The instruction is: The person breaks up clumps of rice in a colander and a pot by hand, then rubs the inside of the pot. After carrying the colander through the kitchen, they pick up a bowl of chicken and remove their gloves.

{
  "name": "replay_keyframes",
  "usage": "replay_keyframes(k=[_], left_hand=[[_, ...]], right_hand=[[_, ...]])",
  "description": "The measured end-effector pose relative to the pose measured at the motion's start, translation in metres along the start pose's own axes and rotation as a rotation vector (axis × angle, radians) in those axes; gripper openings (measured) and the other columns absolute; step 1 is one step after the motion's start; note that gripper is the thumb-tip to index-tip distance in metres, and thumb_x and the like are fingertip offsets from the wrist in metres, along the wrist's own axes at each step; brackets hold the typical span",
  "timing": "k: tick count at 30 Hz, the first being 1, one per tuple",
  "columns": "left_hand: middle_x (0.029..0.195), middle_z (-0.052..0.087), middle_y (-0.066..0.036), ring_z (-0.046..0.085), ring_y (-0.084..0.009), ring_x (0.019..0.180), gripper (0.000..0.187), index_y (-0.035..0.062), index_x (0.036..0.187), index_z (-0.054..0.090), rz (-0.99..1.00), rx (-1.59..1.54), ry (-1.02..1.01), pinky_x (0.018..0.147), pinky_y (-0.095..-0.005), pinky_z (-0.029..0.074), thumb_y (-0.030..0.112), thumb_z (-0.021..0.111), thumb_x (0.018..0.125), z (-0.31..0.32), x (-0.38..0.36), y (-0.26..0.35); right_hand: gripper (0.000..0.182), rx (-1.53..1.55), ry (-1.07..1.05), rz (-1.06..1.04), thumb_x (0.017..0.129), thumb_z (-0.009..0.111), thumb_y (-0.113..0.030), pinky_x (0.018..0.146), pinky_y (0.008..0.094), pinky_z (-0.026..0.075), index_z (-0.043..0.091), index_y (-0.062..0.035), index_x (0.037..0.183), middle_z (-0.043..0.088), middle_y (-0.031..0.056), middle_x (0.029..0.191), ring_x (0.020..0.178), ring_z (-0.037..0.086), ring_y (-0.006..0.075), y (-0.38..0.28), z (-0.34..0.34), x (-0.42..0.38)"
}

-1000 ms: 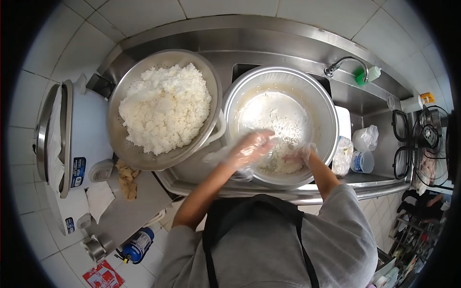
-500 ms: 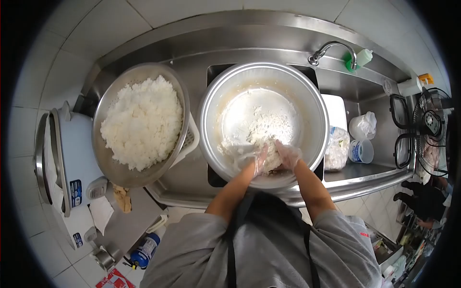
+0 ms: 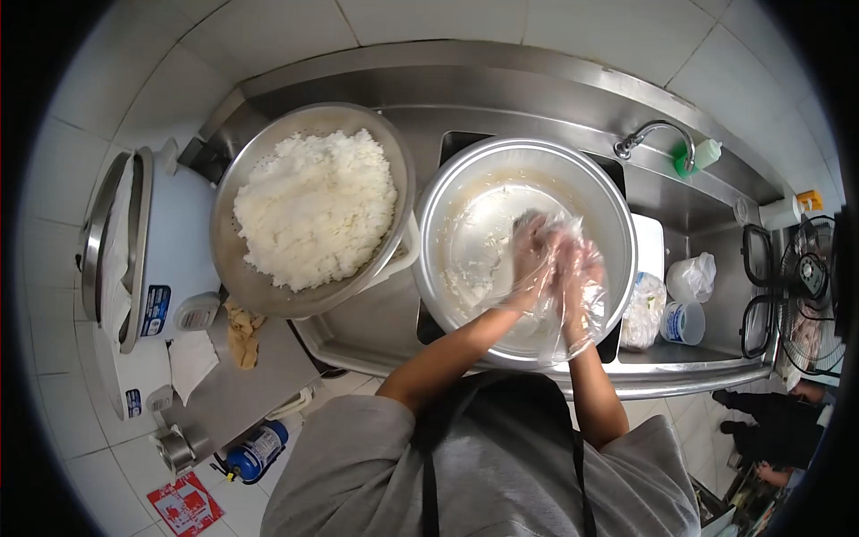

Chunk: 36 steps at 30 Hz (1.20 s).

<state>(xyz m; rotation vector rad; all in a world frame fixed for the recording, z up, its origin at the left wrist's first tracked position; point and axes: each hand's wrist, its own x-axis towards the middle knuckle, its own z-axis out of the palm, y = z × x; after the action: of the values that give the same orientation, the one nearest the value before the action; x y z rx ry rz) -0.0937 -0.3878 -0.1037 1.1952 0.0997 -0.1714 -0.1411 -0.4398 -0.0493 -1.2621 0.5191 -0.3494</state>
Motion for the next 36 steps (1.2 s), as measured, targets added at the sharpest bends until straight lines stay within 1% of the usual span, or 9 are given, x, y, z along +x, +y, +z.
replay_keyframes(k=[2,4,10,17,22,30,33,35,36], left_hand=[[0.111,0.045,-0.012,0.044,-0.0213,0.106,0.035,0.0002,0.106,0.047,0.356,0.154,0.047,0.09,-0.0323,0.038,0.018,0.062,0.08,0.001,0.004,0.048],[0.109,0.046,-0.009,0.046,-0.0176,0.102,0.036,0.002,0.11,0.045,0.322,-0.123,0.033,0.087,-0.0278,0.041,0.008,0.061,0.078,-0.013,-0.017,0.159],[0.108,0.049,-0.006,0.051,-0.0151,0.098,0.046,0.0071,0.117,0.04,0.353,0.073,0.228,0.078,-0.0247,0.046,-0.005,0.055,0.075,-0.119,0.001,0.262],[0.105,0.052,-0.007,0.053,-0.0151,0.089,0.053,0.0084,0.119,0.04,0.436,0.292,0.173,0.077,-0.028,0.045,-0.004,0.06,0.071,-0.251,0.04,0.291],[0.094,0.061,-0.017,0.059,-0.0278,0.087,0.049,0.0031,0.116,0.046,0.563,1.244,0.189,0.077,-0.0351,0.047,0.012,0.064,0.071,-0.303,0.054,0.315],[0.083,0.063,-0.017,0.06,-0.0302,0.079,0.034,0.0017,0.103,0.056,0.268,1.443,0.417,0.074,-0.0369,0.047,0.017,0.062,0.073,-0.299,0.051,0.341],[0.099,0.061,-0.013,0.057,-0.0228,0.087,0.04,0.0017,0.113,0.05,0.238,1.144,0.209,0.084,-0.0329,0.044,0.009,0.059,0.075,-0.296,0.039,0.35],[0.114,0.053,-0.016,0.056,-0.0239,0.091,0.051,0.0027,0.123,0.039,0.695,1.255,-0.084,0.086,-0.0338,0.043,0.014,0.06,0.078,-0.323,0.045,0.339],[0.114,0.053,-0.016,0.056,-0.0239,0.091,0.051,0.0027,0.123,0.039,0.688,1.251,-0.084,0.086,-0.0338,0.043,0.014,0.06,0.078,-0.327,0.044,0.337]], right_hand=[[0.038,-0.182,0.054,-0.157,0.084,0.057,-0.022,0.064,0.0214,0.045,0.049,0.0047,0.109,0.057,0.0088,0.094,0.077,0.053,0.0107,-0.031,0.027,-0.008],[0.039,-0.316,0.005,-0.485,0.082,0.06,-0.022,0.071,0.0254,0.045,0.05,0.004,0.109,0.057,0.0093,0.096,0.083,0.053,0.0136,-0.057,0.076,-0.016],[0.036,-0.052,-0.637,-0.302,0.072,0.062,-0.015,0.073,0.0278,0.043,0.051,-0.0023,0.104,0.056,0.0084,0.092,0.083,0.052,0.0151,-0.08,0.207,-0.026],[0.041,-0.459,-1.018,-0.196,0.062,0.063,-0.016,0.067,0.0302,0.045,0.054,-0.0091,0.101,0.058,0.0106,0.079,0.072,0.055,0.0178,-0.067,0.293,-0.014],[0.037,-0.696,-0.905,-0.572,0.064,0.064,-0.015,0.058,0.0272,0.045,0.057,-0.0109,0.099,0.058,0.0024,0.067,0.06,0.053,0.0114,-0.057,0.331,0.002],[0.057,-0.731,-0.758,-0.578,0.057,0.072,-0.026,0.082,0.0371,0.045,0.055,-0.0059,0.108,0.06,0.0179,0.1,0.096,0.057,0.0319,-0.064,0.358,-0.003],[0.061,-0.735,-0.865,-0.626,0.061,0.071,-0.027,0.083,0.0347,0.044,0.051,-0.0056,0.114,0.06,0.0183,0.101,0.097,0.056,0.0307,-0.063,0.358,-0.002],[0.062,-0.632,-1.055,-0.688,0.064,0.07,-0.022,0.078,0.0332,0.045,0.047,-0.0055,0.119,0.061,0.0158,0.092,0.087,0.058,0.0248,-0.055,0.356,0.009],[0.064,-0.517,-1.239,-0.741,0.068,0.069,-0.018,0.073,0.0317,0.045,0.042,-0.0054,0.125,0.062,0.0133,0.082,0.078,0.059,0.0189,-0.05,0.353,0.013]])
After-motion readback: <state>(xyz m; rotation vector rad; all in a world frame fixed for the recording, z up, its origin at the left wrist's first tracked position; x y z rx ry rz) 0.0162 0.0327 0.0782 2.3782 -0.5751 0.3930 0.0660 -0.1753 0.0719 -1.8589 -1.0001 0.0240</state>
